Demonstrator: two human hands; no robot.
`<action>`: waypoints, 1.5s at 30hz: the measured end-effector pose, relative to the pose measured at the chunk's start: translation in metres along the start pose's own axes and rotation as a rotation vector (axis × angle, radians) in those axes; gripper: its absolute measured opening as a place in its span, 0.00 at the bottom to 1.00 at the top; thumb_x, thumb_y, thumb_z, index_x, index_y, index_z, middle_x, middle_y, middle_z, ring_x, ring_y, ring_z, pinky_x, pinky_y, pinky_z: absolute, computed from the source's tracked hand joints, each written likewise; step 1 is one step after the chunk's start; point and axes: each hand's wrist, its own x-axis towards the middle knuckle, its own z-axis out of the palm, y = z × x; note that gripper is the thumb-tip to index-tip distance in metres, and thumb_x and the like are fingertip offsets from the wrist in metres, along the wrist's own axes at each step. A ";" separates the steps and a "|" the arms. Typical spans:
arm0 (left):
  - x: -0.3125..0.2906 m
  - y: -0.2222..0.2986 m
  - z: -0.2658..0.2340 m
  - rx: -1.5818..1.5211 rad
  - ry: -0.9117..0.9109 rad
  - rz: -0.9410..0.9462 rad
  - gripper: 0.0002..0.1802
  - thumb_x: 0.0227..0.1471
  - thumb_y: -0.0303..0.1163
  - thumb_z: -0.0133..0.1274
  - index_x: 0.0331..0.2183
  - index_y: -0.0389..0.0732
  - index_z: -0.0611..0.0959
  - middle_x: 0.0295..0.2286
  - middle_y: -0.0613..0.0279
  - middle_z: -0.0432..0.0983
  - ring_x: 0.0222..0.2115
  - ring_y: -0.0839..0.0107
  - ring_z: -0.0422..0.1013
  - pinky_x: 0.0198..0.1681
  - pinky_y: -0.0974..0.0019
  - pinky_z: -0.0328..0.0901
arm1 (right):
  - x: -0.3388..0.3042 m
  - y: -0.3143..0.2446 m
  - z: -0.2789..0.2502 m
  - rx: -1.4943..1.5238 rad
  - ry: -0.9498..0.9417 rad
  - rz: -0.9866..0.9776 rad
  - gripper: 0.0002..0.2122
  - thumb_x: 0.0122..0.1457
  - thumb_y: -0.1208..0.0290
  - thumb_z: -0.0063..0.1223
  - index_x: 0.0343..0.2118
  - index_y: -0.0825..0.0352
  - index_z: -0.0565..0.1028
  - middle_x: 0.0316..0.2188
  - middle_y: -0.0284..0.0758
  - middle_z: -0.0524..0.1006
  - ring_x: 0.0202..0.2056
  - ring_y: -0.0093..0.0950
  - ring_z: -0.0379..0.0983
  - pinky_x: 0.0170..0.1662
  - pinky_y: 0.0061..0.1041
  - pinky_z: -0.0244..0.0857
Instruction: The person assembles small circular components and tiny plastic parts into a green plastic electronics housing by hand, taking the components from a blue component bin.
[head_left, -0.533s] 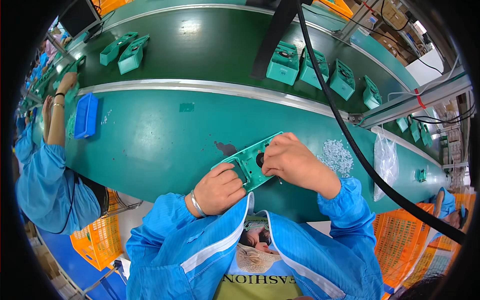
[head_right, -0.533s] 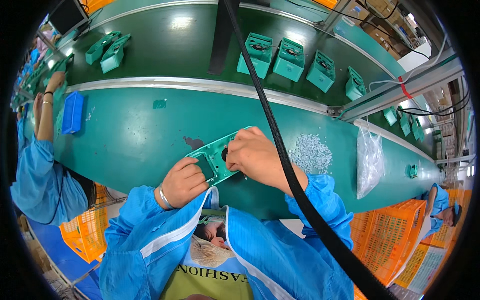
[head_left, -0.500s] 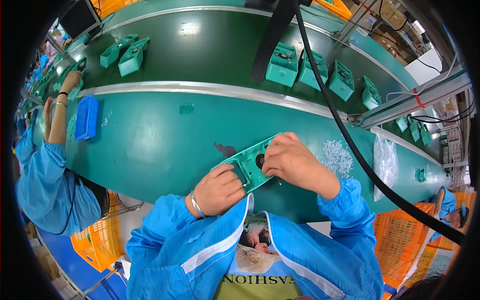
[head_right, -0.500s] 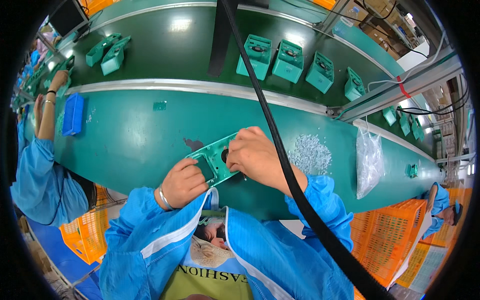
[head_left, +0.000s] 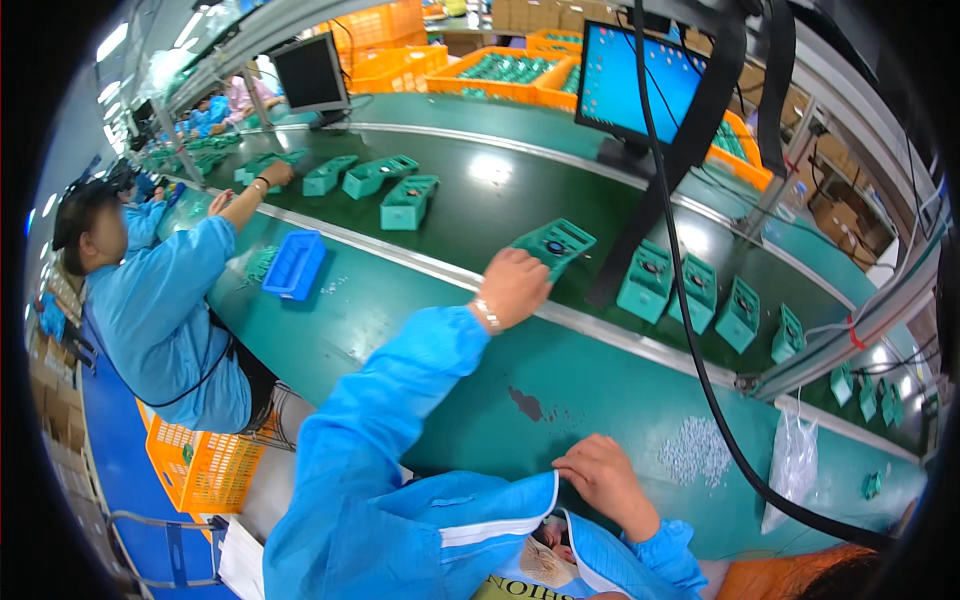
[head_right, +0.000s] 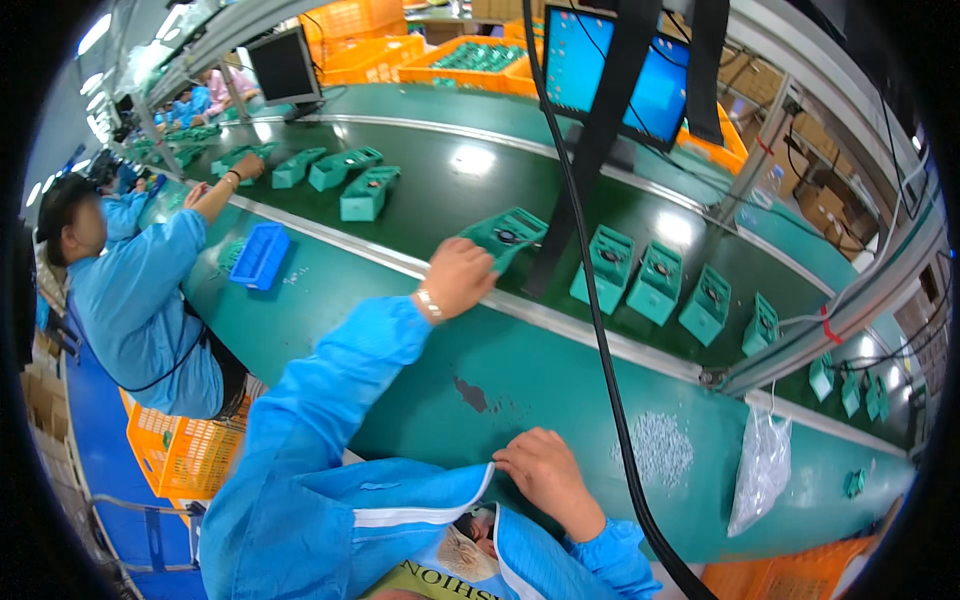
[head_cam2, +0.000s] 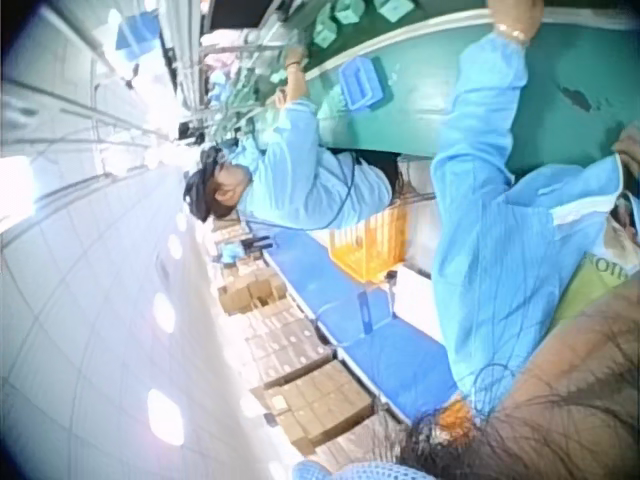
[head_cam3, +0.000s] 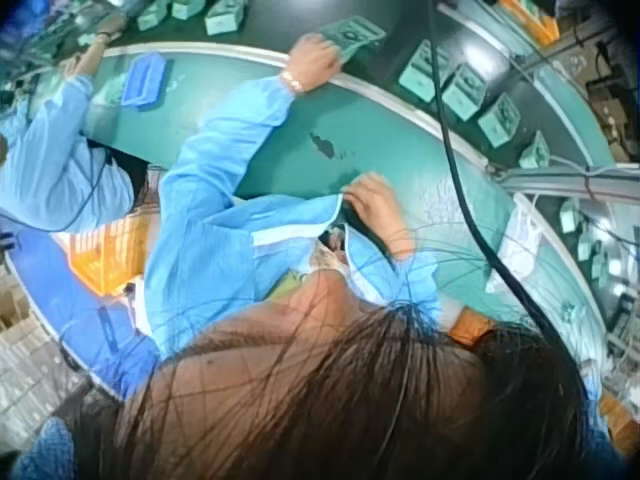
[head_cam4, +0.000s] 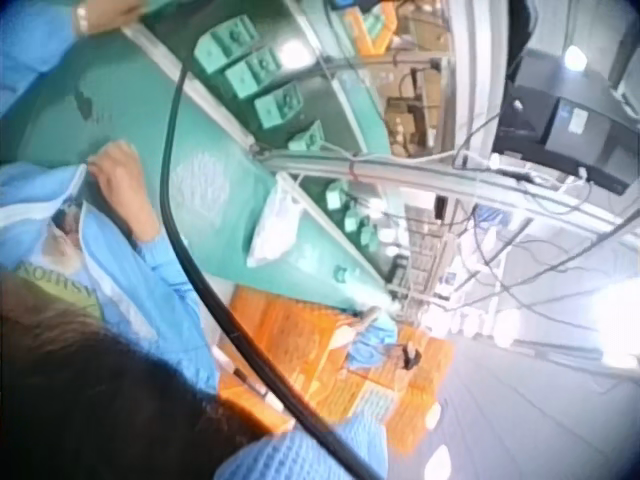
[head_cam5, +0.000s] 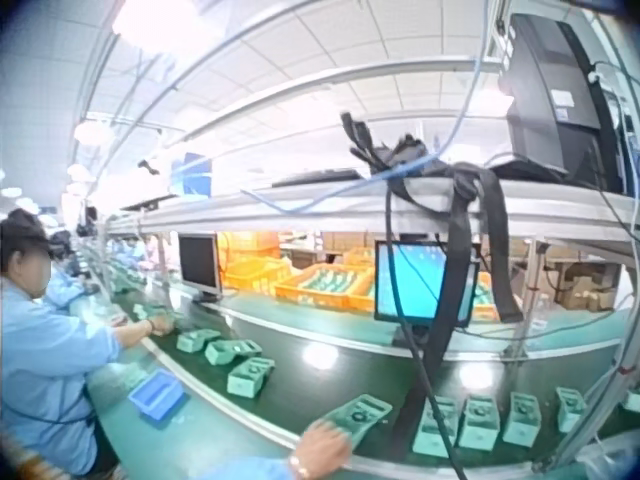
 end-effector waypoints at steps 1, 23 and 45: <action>0.007 -0.007 0.021 0.013 0.007 -0.031 0.09 0.48 0.33 0.62 0.25 0.43 0.77 0.26 0.58 0.73 0.34 0.53 0.71 0.43 0.48 0.66 | 0.002 0.004 0.007 -0.066 0.028 -0.004 0.08 0.48 0.73 0.68 0.33 0.60 0.84 0.30 0.30 0.79 0.37 0.34 0.75 0.40 0.37 0.64; -0.064 -0.192 -0.042 0.626 -0.332 -0.926 0.19 0.54 0.50 0.60 0.42 0.49 0.85 0.46 0.65 0.77 0.56 0.58 0.65 0.56 0.46 0.63 | 0.007 0.014 0.023 0.001 0.025 -0.085 0.08 0.52 0.74 0.55 0.35 0.63 0.82 0.32 0.43 0.79 0.37 0.46 0.73 0.42 0.44 0.64; -0.141 0.106 -0.112 -0.267 -0.279 -0.052 0.11 0.43 0.28 0.63 0.31 0.40 0.79 0.36 0.59 0.76 0.45 0.53 0.70 0.60 0.36 0.57 | -0.033 0.032 -0.064 -0.223 0.421 0.299 0.05 0.52 0.76 0.67 0.32 0.66 0.82 0.27 0.36 0.77 0.34 0.39 0.75 0.38 0.38 0.66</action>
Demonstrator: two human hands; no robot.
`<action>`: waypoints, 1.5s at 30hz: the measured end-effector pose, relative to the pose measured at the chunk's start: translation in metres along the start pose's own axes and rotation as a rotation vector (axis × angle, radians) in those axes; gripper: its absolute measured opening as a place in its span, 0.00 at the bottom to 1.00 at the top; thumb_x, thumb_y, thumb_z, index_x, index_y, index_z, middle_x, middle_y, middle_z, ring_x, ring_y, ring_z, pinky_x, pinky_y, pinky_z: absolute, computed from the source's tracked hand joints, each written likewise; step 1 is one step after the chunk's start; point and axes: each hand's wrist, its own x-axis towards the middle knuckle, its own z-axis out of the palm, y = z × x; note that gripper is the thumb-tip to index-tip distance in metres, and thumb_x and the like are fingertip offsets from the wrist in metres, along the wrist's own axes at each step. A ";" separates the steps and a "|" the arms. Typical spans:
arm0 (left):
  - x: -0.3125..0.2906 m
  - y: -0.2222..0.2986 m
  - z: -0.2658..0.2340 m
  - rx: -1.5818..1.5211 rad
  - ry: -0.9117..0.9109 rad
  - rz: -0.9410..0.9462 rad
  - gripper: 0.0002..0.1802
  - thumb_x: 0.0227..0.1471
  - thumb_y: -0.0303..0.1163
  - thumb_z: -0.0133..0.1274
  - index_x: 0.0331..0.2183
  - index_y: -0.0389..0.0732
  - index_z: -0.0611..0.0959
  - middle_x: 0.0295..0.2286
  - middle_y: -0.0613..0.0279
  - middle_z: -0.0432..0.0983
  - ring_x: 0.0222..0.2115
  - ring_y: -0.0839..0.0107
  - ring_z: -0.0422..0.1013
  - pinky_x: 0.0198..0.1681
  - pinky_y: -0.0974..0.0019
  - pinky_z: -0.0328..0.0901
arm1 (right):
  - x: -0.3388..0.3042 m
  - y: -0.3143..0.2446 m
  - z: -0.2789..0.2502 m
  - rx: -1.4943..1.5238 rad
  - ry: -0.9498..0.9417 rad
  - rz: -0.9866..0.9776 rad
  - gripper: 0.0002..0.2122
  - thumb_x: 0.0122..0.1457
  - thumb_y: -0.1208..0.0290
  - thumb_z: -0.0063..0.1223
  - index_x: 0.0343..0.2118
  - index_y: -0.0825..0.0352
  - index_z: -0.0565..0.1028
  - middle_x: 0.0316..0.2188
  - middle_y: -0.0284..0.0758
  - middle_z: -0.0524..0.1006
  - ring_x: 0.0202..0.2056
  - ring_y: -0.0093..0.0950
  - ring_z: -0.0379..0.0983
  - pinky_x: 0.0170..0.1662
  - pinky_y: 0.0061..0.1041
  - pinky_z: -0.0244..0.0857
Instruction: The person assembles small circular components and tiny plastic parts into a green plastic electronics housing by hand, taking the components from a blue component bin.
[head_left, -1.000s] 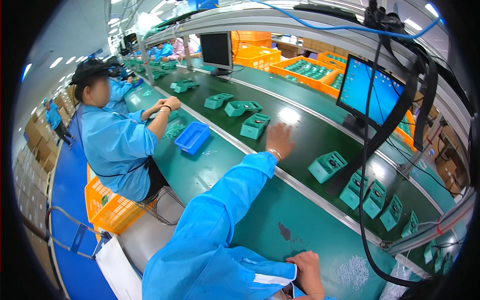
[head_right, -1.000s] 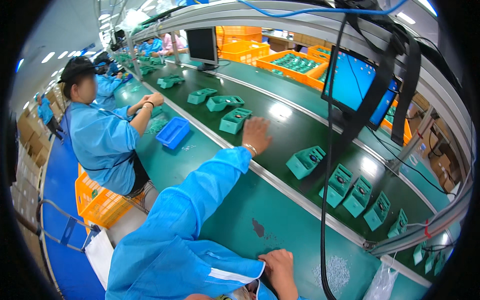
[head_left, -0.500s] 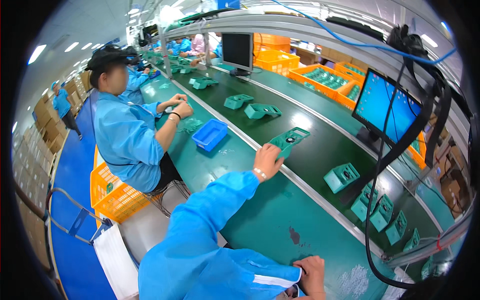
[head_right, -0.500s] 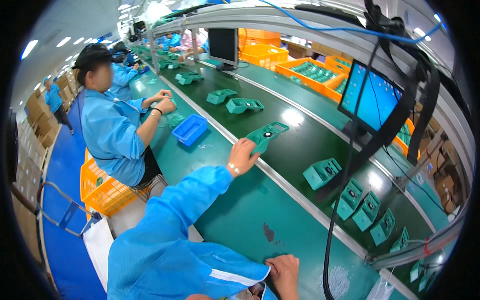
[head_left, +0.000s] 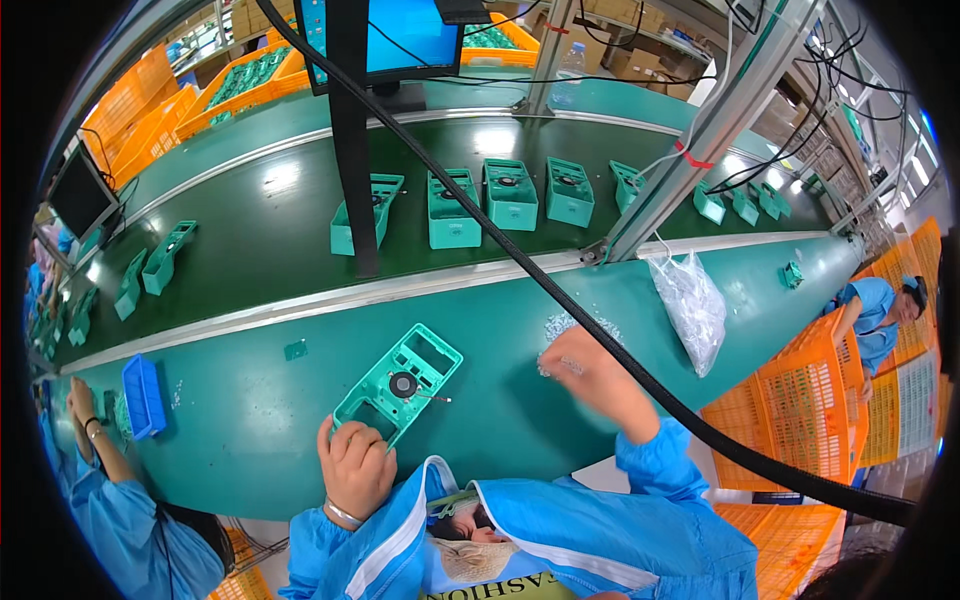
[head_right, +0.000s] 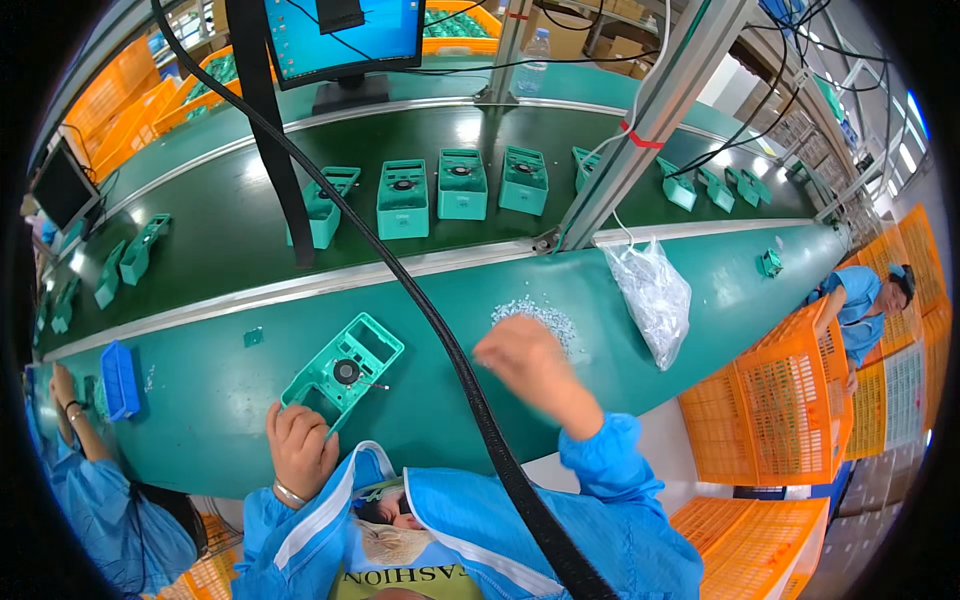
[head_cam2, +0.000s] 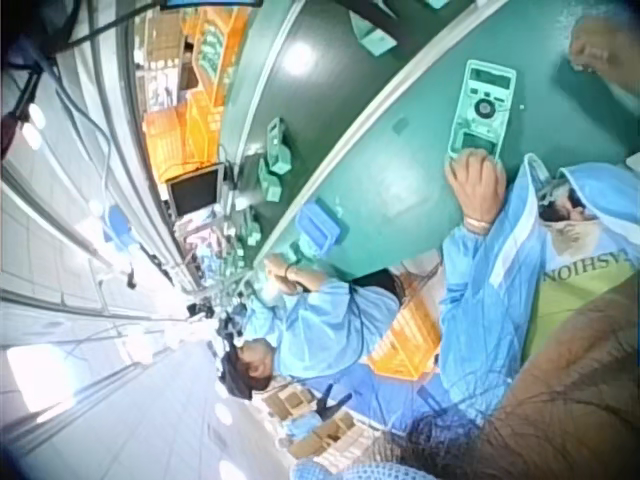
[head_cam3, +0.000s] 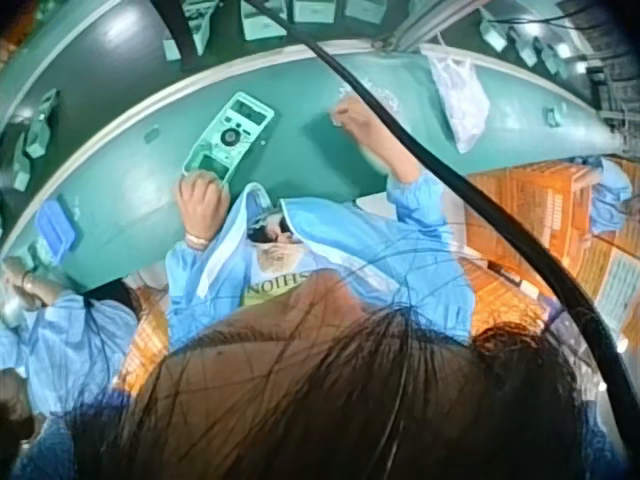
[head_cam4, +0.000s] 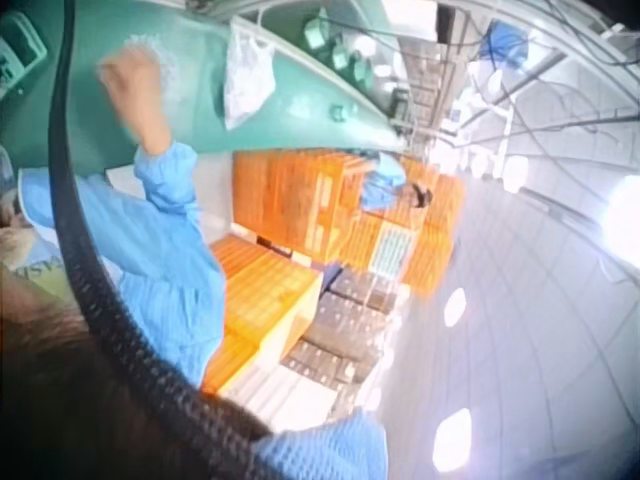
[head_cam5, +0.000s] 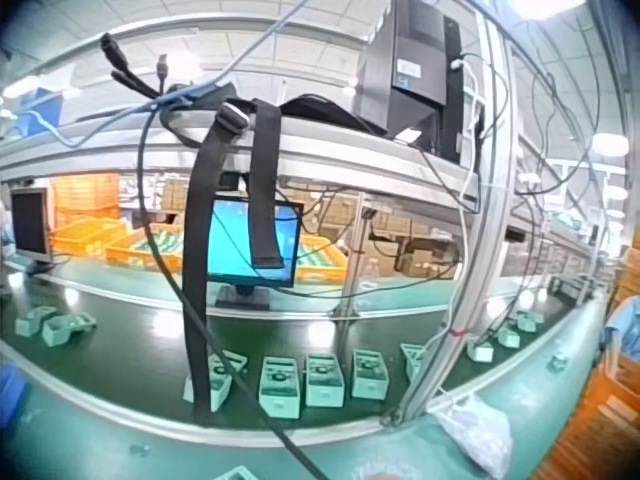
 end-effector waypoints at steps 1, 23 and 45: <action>0.002 -0.001 0.005 -0.011 -0.001 0.006 0.11 0.43 0.28 0.63 0.31 0.40 0.79 0.36 0.59 0.76 0.45 0.53 0.70 0.60 0.36 0.57 | 0.000 0.015 -0.011 -0.096 0.044 0.097 0.05 0.51 0.75 0.67 0.30 0.64 0.82 0.28 0.35 0.78 0.35 0.39 0.75 0.39 0.39 0.66; 0.014 0.001 0.005 -0.002 0.027 -0.023 0.09 0.43 0.30 0.63 0.30 0.44 0.81 0.38 0.63 0.77 0.48 0.57 0.71 0.61 0.34 0.57 | 0.015 0.111 -0.027 -0.400 0.096 0.377 0.05 0.50 0.70 0.69 0.28 0.61 0.83 0.30 0.31 0.80 0.38 0.36 0.73 0.44 0.37 0.62; 0.014 0.001 0.008 0.001 0.040 -0.034 0.09 0.41 0.30 0.63 0.29 0.44 0.82 0.37 0.65 0.78 0.45 0.58 0.72 0.61 0.35 0.57 | 0.009 0.107 -0.029 -0.351 0.095 0.430 0.04 0.51 0.71 0.68 0.29 0.61 0.83 0.29 0.30 0.79 0.38 0.34 0.72 0.45 0.36 0.60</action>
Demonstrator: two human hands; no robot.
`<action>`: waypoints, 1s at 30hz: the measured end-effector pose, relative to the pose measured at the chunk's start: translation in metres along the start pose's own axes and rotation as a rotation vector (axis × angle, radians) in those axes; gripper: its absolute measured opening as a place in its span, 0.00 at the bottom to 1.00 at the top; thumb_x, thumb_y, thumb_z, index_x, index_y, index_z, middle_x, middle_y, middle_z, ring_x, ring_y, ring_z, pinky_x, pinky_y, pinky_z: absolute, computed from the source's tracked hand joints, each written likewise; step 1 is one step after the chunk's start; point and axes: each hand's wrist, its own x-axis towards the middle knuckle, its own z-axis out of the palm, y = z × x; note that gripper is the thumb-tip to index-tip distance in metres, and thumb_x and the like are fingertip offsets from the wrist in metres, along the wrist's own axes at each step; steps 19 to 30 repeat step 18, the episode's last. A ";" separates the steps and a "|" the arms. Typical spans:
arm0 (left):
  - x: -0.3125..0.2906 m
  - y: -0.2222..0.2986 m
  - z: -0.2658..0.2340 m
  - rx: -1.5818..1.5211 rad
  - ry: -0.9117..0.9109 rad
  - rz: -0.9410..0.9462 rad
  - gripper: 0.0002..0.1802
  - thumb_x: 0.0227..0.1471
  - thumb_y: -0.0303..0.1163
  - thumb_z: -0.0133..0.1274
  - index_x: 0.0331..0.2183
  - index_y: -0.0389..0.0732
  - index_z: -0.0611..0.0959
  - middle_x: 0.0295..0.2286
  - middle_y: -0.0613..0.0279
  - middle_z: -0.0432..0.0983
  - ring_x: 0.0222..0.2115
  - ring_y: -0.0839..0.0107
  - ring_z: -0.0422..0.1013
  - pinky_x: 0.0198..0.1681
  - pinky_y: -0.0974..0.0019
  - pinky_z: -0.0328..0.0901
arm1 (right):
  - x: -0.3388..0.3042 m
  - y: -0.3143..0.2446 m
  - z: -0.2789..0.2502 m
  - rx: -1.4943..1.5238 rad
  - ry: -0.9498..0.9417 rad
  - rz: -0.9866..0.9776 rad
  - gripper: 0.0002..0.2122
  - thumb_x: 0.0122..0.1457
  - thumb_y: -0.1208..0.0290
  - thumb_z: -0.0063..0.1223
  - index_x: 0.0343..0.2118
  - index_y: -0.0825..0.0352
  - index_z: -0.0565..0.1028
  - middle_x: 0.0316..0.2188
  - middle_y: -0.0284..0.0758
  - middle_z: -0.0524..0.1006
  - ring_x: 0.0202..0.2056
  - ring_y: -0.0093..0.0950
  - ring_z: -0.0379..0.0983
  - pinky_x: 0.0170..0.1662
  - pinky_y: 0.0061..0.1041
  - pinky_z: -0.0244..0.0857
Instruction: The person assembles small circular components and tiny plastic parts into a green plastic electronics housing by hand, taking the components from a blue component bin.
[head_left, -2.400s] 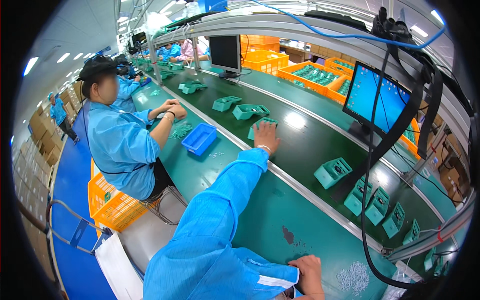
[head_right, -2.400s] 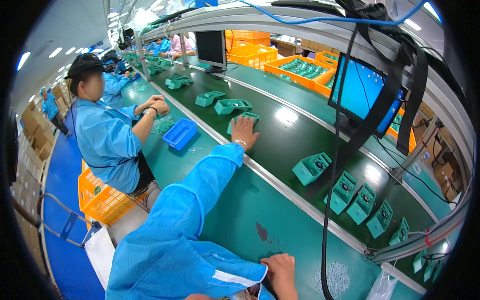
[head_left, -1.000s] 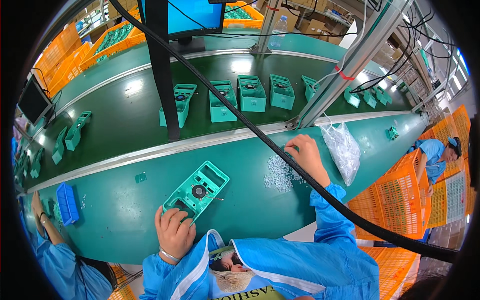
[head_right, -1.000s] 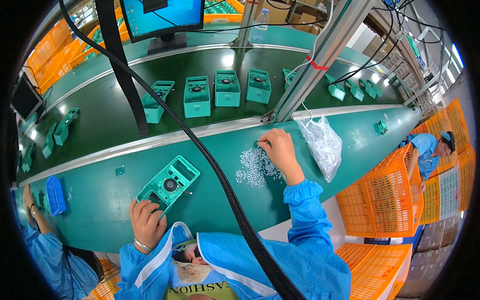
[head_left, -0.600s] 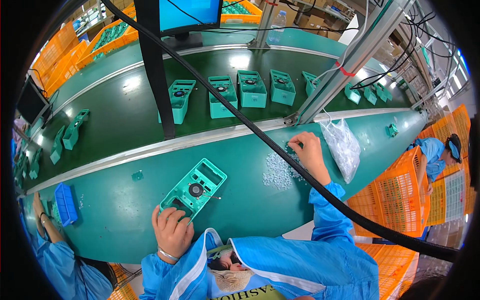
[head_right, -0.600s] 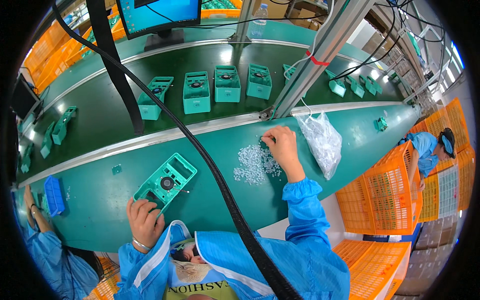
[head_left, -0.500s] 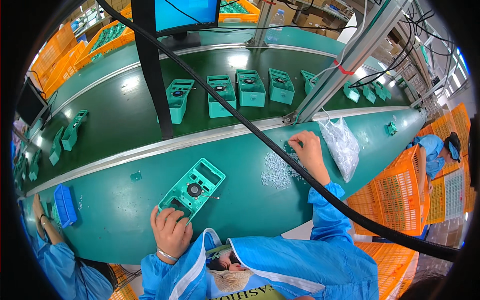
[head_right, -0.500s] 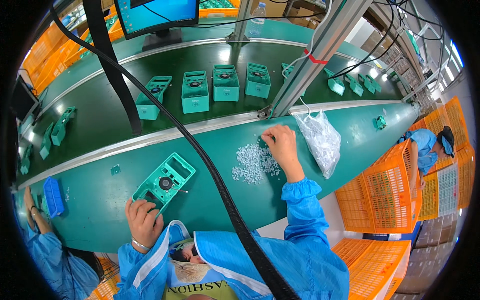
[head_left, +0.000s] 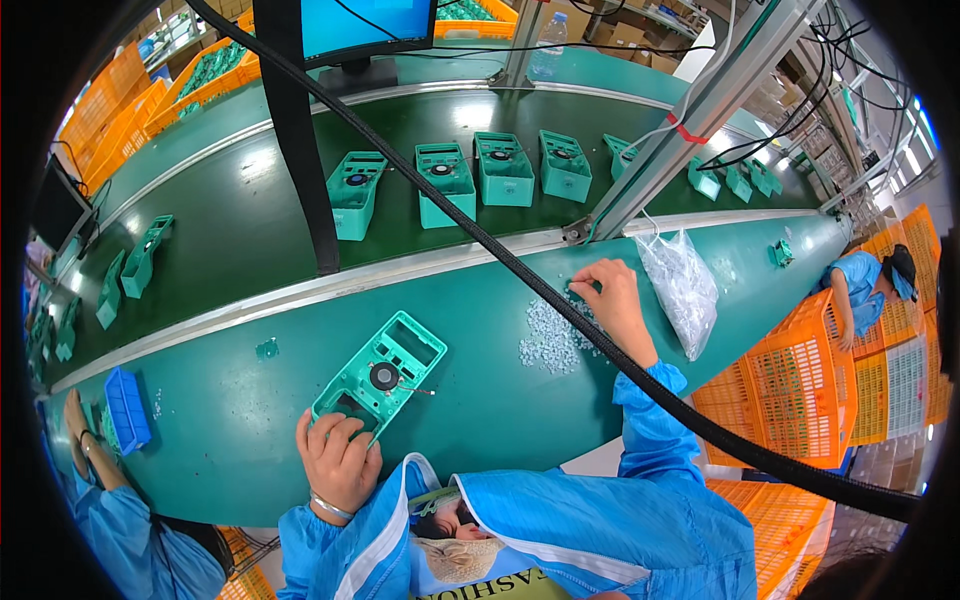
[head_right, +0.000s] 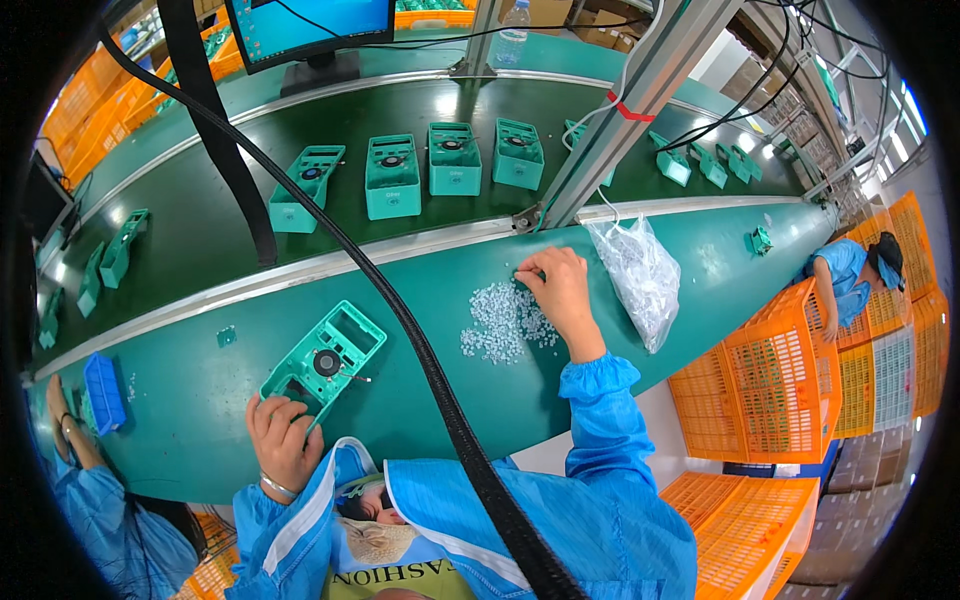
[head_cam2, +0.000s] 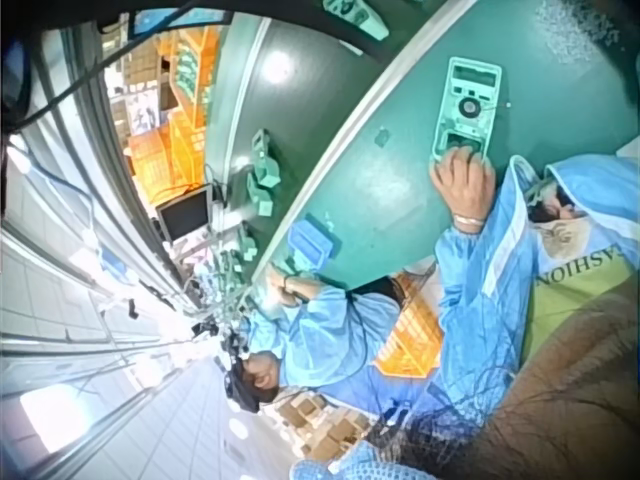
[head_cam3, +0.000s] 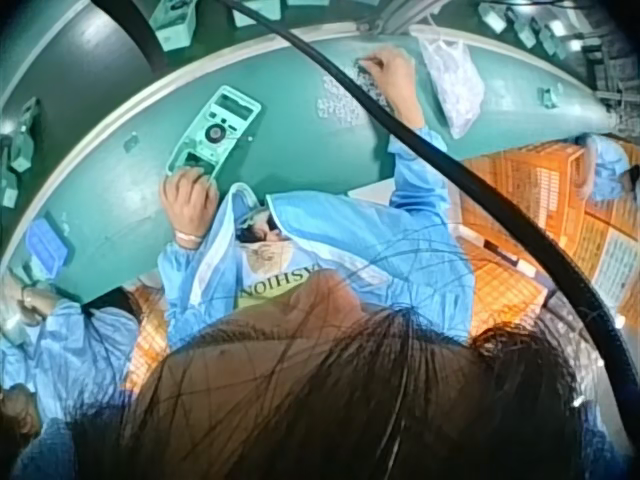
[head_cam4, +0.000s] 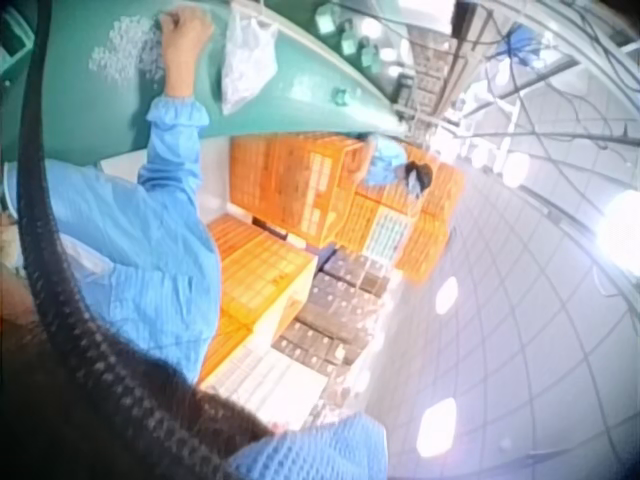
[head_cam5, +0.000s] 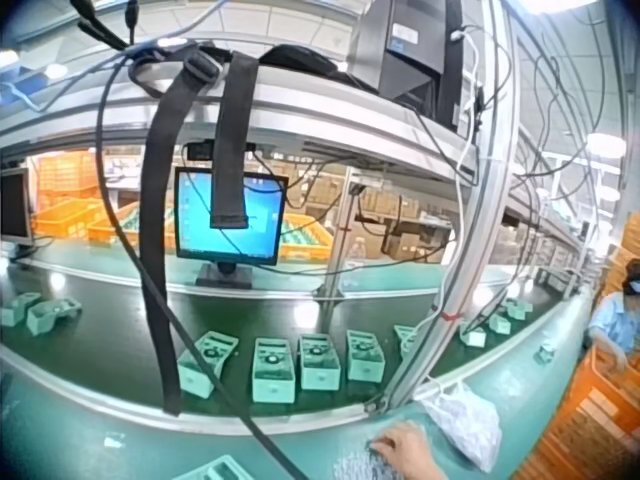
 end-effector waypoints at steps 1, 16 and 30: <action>0.000 0.000 0.000 0.000 -0.001 0.000 0.09 0.41 0.30 0.63 0.29 0.44 0.82 0.37 0.65 0.78 0.45 0.58 0.72 0.61 0.35 0.57 | -0.001 -0.001 -0.001 -0.005 0.027 -0.009 0.04 0.51 0.71 0.68 0.29 0.61 0.83 0.29 0.30 0.79 0.38 0.34 0.73 0.45 0.36 0.60; 0.002 0.000 -0.001 -0.006 0.001 -0.005 0.08 0.41 0.30 0.63 0.29 0.44 0.82 0.37 0.64 0.78 0.45 0.58 0.72 0.61 0.36 0.57 | 0.001 -0.009 -0.001 -0.150 0.113 -0.263 0.03 0.49 0.73 0.67 0.27 0.60 0.82 0.28 0.28 0.76 0.39 0.35 0.72 0.48 0.38 0.62; 0.000 -0.001 -0.003 0.007 -0.004 -0.003 0.08 0.41 0.30 0.64 0.29 0.44 0.82 0.37 0.64 0.78 0.45 0.58 0.72 0.61 0.36 0.57 | 0.003 -0.014 0.000 -0.181 0.119 -0.302 0.03 0.49 0.74 0.67 0.27 0.60 0.82 0.28 0.28 0.76 0.39 0.35 0.72 0.49 0.39 0.62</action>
